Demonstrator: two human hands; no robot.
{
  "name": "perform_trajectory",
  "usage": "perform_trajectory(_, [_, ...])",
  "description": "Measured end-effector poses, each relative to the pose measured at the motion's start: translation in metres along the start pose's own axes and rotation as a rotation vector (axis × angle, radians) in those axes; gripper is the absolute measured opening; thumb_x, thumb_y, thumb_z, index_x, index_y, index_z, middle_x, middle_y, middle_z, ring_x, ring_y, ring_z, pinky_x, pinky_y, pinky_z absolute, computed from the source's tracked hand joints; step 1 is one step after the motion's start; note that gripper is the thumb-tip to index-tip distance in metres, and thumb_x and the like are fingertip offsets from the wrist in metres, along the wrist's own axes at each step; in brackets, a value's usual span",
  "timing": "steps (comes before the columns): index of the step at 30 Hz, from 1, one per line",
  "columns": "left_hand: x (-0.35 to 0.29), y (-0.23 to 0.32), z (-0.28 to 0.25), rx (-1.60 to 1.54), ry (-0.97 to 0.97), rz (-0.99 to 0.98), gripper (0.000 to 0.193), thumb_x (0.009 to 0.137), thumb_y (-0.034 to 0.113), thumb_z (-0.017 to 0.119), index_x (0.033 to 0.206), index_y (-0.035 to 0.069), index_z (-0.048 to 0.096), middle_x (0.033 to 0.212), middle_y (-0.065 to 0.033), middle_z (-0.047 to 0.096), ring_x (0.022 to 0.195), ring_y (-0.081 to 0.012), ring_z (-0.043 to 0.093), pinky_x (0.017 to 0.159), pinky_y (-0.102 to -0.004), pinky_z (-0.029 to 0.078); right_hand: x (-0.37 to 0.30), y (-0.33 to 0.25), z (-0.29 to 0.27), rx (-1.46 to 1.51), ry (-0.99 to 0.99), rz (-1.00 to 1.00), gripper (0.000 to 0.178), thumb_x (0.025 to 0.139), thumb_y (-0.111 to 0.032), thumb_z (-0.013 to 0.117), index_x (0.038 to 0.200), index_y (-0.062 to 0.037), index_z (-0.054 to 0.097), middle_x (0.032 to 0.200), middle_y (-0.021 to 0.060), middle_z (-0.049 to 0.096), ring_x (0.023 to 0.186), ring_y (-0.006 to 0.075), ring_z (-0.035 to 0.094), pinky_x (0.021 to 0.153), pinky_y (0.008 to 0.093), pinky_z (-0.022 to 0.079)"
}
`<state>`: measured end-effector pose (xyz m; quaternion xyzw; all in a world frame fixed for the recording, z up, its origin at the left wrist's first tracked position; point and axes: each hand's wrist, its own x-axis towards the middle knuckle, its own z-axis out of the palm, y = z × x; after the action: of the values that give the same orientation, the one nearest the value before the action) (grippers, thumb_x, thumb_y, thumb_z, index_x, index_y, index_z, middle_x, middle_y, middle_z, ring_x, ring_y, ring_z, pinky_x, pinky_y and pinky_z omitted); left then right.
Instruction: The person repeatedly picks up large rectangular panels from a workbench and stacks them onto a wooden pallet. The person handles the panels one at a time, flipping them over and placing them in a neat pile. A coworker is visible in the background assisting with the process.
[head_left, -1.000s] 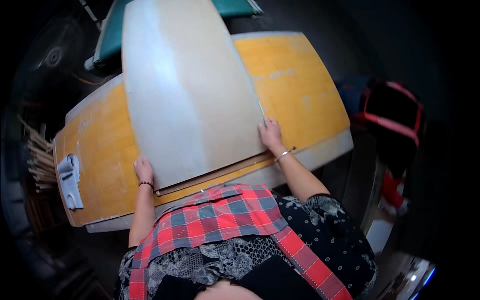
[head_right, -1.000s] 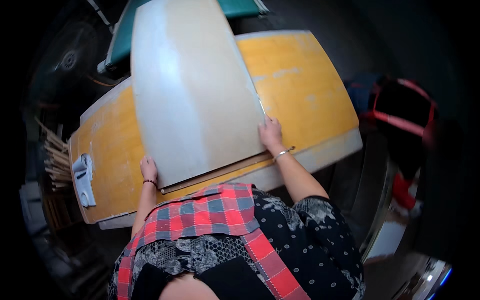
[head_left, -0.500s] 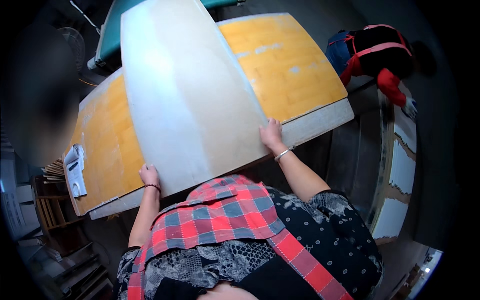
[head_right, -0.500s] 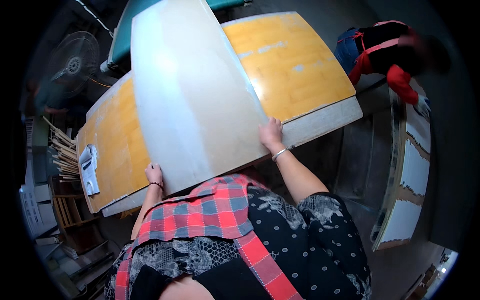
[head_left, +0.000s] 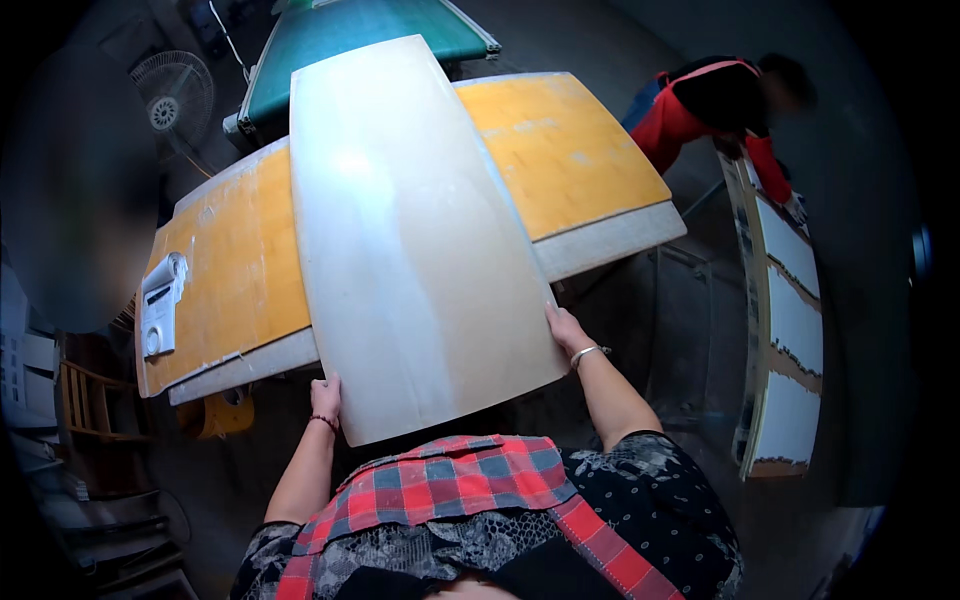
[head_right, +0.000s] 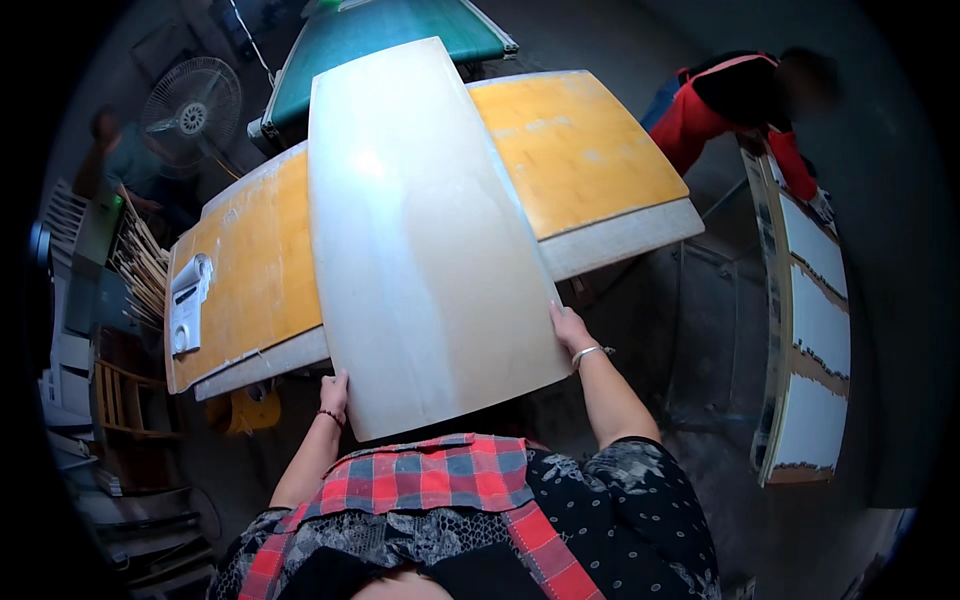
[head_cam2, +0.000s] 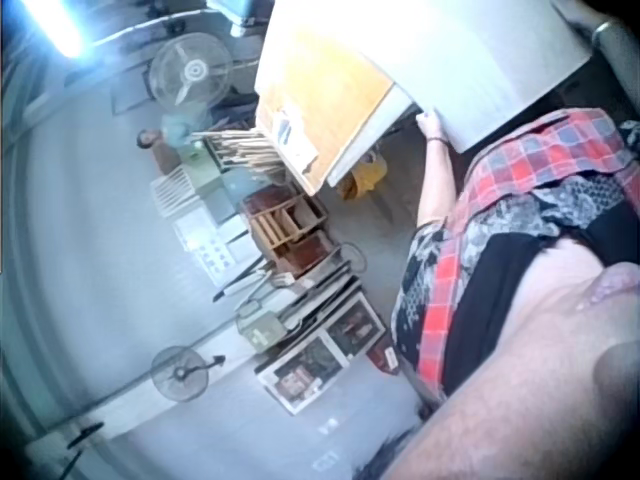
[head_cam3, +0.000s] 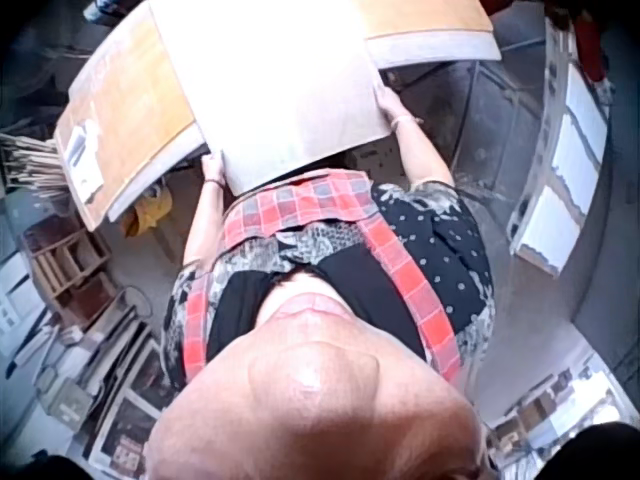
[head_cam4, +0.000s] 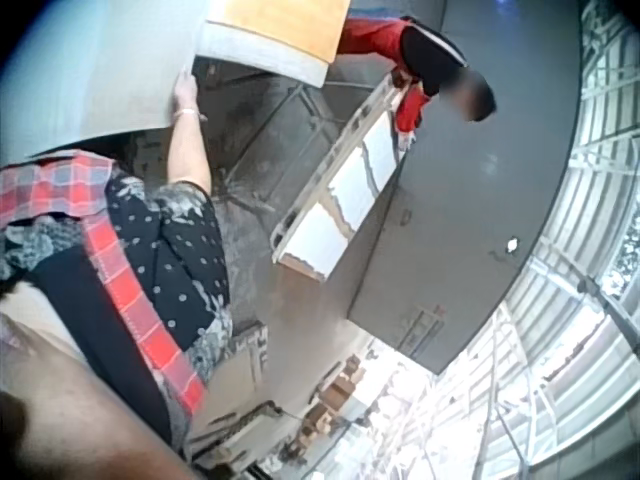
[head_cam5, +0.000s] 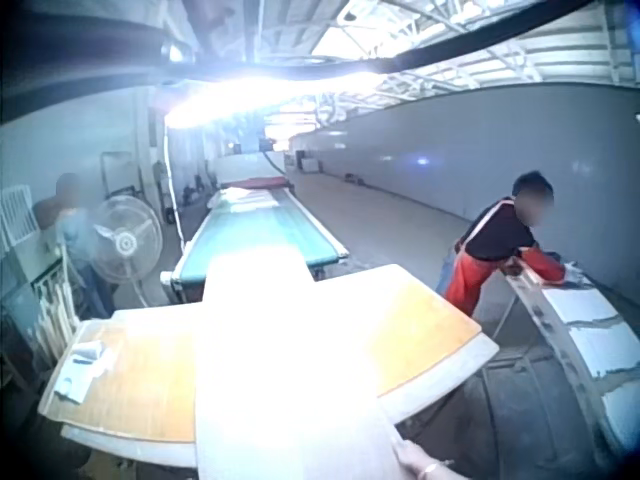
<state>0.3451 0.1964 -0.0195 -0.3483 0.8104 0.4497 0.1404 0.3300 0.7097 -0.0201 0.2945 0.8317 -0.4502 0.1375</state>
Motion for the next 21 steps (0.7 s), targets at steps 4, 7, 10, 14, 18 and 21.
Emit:
perform_trajectory(4, [-0.044, -0.015, 0.009, -0.397, -0.187, -0.018, 0.055, 0.092, 0.043, 0.043, 0.114, -0.007, 0.049, 0.099, -0.0150, 0.062, 0.090, -0.0250, 0.061, 0.078, -0.0379, 0.049, -0.025, 0.033, -0.001, -0.060, 0.066, -0.112, 0.062, 0.089, -0.051, 0.039, 0.089, 0.0071, 0.060, 0.091, 0.0285, 0.060, 0.091, 0.0420, 0.057, 0.081, 0.0444, 0.044])
perform_trajectory(7, [-0.085, -0.037, 0.015, -0.546, -0.308, -0.063, 0.052, 0.094, 0.042, 0.037, 0.112, -0.005, 0.052, 0.100, -0.0140, 0.062, 0.087, -0.0252, 0.063, 0.074, -0.0378, 0.052, -0.057, 0.060, -0.009, -0.081, 0.106, -0.066, 0.061, 0.087, -0.054, 0.040, 0.090, 0.0050, 0.057, 0.096, 0.0287, 0.058, 0.096, 0.0422, 0.054, 0.082, 0.0443, 0.043])
perform_trajectory(10, [-0.117, -0.076, 0.022, -0.316, -0.229, 0.044, 0.059, 0.092, 0.047, 0.040, 0.111, -0.007, 0.051, 0.100, -0.0141, 0.061, 0.088, -0.0228, 0.060, 0.076, -0.0363, 0.049, -0.104, 0.097, -0.022, -0.055, 0.110, -0.006, 0.060, 0.087, -0.054, 0.043, 0.087, 0.0049, 0.054, 0.092, 0.0288, 0.057, 0.091, 0.0424, 0.055, 0.078, 0.0427, 0.043])
perform_trajectory(14, [-0.143, -0.126, 0.043, -0.202, -0.272, 0.075, 0.061, 0.092, 0.046, 0.042, 0.109, -0.011, 0.049, 0.104, -0.0156, 0.059, 0.091, -0.0217, 0.058, 0.077, -0.0347, 0.048, -0.152, 0.155, -0.053, -0.033, 0.149, -0.001, 0.060, 0.087, -0.055, 0.043, 0.087, 0.0046, 0.054, 0.091, 0.0286, 0.058, 0.089, 0.0418, 0.056, 0.076, 0.0434, 0.044])
perform_trajectory(18, [-0.176, -0.119, 0.072, -0.241, -0.347, 0.163, 0.059, 0.091, 0.046, 0.043, 0.108, -0.010, 0.050, 0.103, -0.0155, 0.059, 0.090, -0.0210, 0.059, 0.077, -0.0346, 0.048, -0.183, 0.204, -0.084, -0.060, 0.197, 0.117, 0.062, 0.086, -0.057, 0.041, 0.090, 0.0033, 0.055, 0.093, 0.0272, 0.059, 0.090, 0.0413, 0.056, 0.078, 0.0446, 0.044])
perform_trajectory(21, [-0.192, -0.080, 0.086, -0.144, -0.304, 0.104, 0.055, 0.091, 0.045, 0.045, 0.109, -0.007, 0.051, 0.100, -0.0136, 0.061, 0.088, -0.0204, 0.059, 0.076, -0.0341, 0.048, -0.191, 0.223, -0.093, 0.000, 0.231, 0.095, 0.063, 0.086, -0.057, 0.041, 0.090, 0.0042, 0.055, 0.092, 0.0281, 0.059, 0.091, 0.0418, 0.056, 0.077, 0.0447, 0.045])
